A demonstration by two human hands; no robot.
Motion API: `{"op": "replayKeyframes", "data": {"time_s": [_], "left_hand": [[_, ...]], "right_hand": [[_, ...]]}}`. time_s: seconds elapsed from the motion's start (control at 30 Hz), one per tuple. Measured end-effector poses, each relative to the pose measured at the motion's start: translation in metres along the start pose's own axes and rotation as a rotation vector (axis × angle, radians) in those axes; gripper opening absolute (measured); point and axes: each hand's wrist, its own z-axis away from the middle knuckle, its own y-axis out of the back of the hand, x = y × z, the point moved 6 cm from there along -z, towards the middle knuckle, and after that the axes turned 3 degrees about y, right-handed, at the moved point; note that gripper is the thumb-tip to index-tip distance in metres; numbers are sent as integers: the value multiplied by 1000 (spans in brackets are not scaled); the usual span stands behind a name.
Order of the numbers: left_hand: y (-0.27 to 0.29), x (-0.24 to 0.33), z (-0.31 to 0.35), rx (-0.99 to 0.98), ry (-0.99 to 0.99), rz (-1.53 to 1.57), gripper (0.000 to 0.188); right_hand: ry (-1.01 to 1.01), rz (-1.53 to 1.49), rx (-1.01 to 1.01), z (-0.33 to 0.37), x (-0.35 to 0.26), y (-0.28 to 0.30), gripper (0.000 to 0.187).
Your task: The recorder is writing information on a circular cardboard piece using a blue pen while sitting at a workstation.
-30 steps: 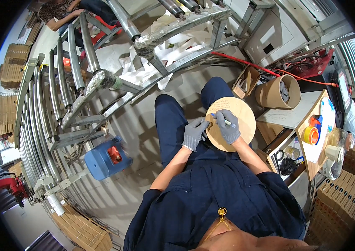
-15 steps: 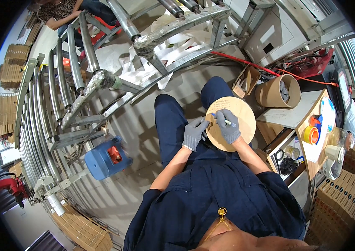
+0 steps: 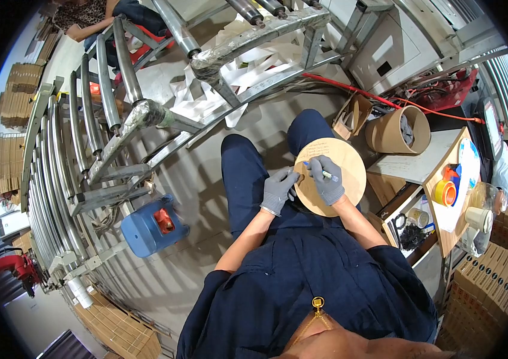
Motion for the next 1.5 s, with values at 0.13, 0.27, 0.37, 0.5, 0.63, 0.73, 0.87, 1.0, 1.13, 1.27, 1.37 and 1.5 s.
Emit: {"op": "replayKeyframes", "data": {"time_s": [0.13,0.27,0.37,0.5,0.63,0.73,0.87,1.0,1.13,1.27,1.37,1.5], "left_hand": [[0,2,0,0,-9,4,31],[1,0,-1,8,2,12,31],[0,1,-1,3,-2,10,31],[0,1,-1,6,9,7,31],[0,1,-1,12,9,12,31],[0,-1,-2,11,7,14,31],[0,-1,-2,13,10,11,31],[0,0,-1,5,4,13,31],[0,0,-1,9,11,15,31],[0,-1,-1,5,17,25,31],[0,-1,-1,6,19,17,31],[0,0,-1,14,10,9,31]], "right_hand": [[-32,-31,16,0,1,0,10],[80,90,0,0,-6,2,8],[16,35,35,0,-2,4,4],[100,129,-19,-1,-8,3,3],[138,190,-39,-3,-12,3,3],[61,97,-21,-2,-9,3,4],[110,147,-22,-2,-8,3,6],[34,76,-5,0,-1,3,5],[178,169,-24,1,-4,1,4],[108,100,-8,0,-4,3,3],[117,120,-16,0,-3,2,1],[137,130,1,-1,-8,2,4]]}}
